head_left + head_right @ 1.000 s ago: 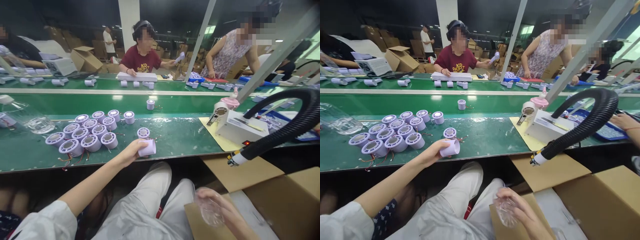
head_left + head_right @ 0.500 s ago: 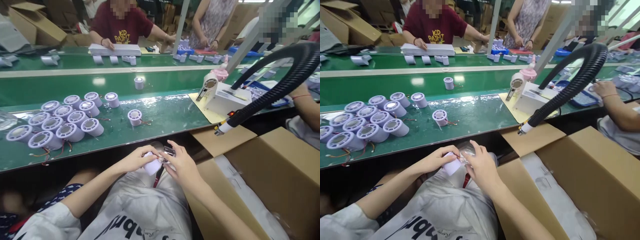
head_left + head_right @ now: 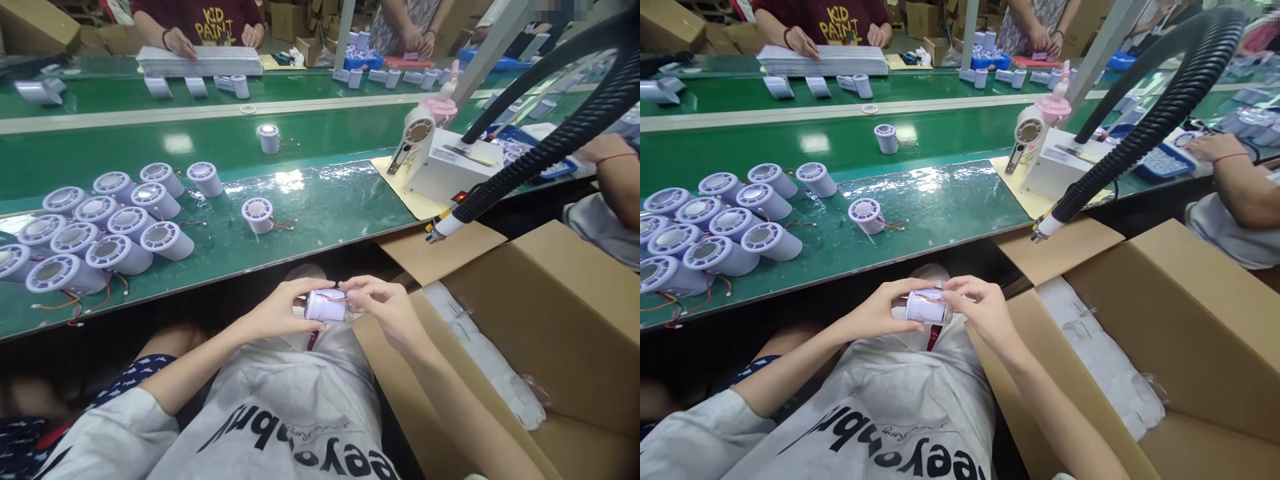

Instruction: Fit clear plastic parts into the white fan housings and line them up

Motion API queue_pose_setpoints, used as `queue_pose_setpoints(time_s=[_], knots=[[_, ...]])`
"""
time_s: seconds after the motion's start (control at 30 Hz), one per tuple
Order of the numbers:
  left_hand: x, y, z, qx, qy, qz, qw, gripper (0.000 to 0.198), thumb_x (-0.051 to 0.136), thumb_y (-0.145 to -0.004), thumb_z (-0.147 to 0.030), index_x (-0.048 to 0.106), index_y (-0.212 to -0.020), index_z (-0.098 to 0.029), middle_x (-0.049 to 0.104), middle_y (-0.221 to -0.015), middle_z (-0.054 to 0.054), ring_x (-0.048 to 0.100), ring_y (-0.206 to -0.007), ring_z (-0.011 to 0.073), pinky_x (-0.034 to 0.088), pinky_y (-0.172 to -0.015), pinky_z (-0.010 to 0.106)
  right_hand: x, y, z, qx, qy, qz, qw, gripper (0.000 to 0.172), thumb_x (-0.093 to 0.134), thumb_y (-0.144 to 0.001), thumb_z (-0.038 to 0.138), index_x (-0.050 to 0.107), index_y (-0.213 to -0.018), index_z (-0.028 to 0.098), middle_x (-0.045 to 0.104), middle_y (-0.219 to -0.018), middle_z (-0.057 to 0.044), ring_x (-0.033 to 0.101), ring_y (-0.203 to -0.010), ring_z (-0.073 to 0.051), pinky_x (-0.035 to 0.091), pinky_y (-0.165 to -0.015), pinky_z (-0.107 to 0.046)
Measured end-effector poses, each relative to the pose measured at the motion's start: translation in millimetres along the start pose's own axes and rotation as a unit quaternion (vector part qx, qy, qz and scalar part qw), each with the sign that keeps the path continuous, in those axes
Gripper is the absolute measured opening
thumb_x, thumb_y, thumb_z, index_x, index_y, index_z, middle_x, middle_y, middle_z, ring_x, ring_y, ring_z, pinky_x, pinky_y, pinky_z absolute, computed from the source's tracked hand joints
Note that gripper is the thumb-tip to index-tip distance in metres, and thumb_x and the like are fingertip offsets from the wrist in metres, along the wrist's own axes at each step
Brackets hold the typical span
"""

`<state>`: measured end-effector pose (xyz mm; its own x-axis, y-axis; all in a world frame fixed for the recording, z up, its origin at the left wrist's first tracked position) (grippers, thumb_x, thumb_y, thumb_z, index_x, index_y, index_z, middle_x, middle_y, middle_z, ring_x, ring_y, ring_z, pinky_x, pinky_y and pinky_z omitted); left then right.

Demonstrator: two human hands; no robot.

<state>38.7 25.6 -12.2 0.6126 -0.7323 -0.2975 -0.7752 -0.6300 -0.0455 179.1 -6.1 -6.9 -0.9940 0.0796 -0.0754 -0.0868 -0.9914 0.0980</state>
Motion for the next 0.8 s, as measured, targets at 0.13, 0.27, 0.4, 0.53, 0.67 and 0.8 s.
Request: queue_pose_setpoints(time_s=[0.13, 0.27, 0.4, 0.53, 0.67, 0.8], knots=[[1.2, 5, 7, -0.077, 0.159, -0.023, 0.984, 0.065, 0.077, -0.072, -0.031, 0.051, -0.131, -0.020, 0.055, -0.132, 0.013, 0.061, -0.109, 0.0244, 0.055, -0.089, 0.037, 7, 3, 7, -0.044, -0.018, 0.064, 0.997, 0.022, 0.080, -0.070, 0.038, 0.076, -0.085, 0.023, 0.067, -0.121, -0.009, 0.063, -0.111, -0.028, 0.057, -0.085, -0.039], [5.0, 10, 11, -0.122, 0.244, -0.017, 0.962, 0.065, 0.074, -0.076, -0.035, 0.047, -0.134, -0.022, 0.055, -0.129, 0.014, 0.064, -0.096, 0.0236, 0.059, -0.062, 0.030, 15, 19, 32, -0.208, 0.181, 0.097, 0.956, 0.045, 0.078, -0.075, 0.024, 0.065, -0.118, 0.028, 0.058, -0.136, -0.007, 0.054, -0.125, -0.025, 0.045, -0.106, -0.041], [5.6, 14, 6, -0.108, 0.196, 0.017, 0.975, 0.071, 0.076, -0.073, -0.035, 0.046, -0.137, -0.024, 0.056, -0.132, 0.012, 0.064, -0.102, 0.0249, 0.057, -0.072, 0.030, 19, 28, 33, -0.232, 0.221, 0.126, 0.939, 0.055, 0.075, -0.079, 0.024, 0.054, -0.129, 0.029, 0.060, -0.133, -0.005, 0.059, -0.117, -0.021, 0.049, -0.102, -0.036], [2.1, 14, -5, -0.054, 0.145, 0.025, 0.988, 0.077, 0.082, -0.068, -0.029, 0.048, -0.137, -0.026, 0.053, -0.139, 0.009, 0.057, -0.120, 0.0260, 0.047, -0.101, 0.036, 19, 28, 28, -0.186, 0.187, 0.142, 0.954, 0.061, 0.076, -0.078, 0.027, 0.049, -0.133, 0.032, 0.063, -0.125, -0.002, 0.062, -0.111, -0.018, 0.054, -0.096, -0.031], [2.0, 15, -12, -0.016, 0.111, 0.033, 0.993, 0.076, 0.082, -0.069, -0.027, 0.049, -0.137, -0.028, 0.054, -0.138, 0.009, 0.055, -0.124, 0.0261, 0.043, -0.105, 0.038, 19, 26, 22, -0.121, 0.132, 0.149, 0.972, 0.053, 0.077, -0.076, 0.028, 0.055, -0.124, 0.029, 0.064, -0.120, -0.002, 0.062, -0.109, -0.019, 0.056, -0.095, -0.032], [1.3, 15, -15, 0.001, 0.076, 0.035, 0.996, 0.078, 0.082, -0.068, -0.028, 0.048, -0.138, -0.029, 0.053, -0.140, 0.009, 0.055, -0.124, 0.0264, 0.042, -0.106, 0.039, 18, 25, 15, -0.056, 0.085, 0.145, 0.984, 0.047, 0.080, -0.073, 0.029, 0.059, -0.115, 0.027, 0.063, -0.118, -0.003, 0.063, -0.106, -0.019, 0.057, -0.091, -0.032]])
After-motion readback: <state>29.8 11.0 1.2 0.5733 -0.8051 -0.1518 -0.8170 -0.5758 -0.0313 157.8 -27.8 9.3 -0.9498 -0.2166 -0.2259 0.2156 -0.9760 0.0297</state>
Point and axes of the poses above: each hand's wrist, its own y-axis away from the middle knuckle, its own x-axis out of the palm, z = x × y, the point moved 10 cm from there along -y, towards the middle knuckle
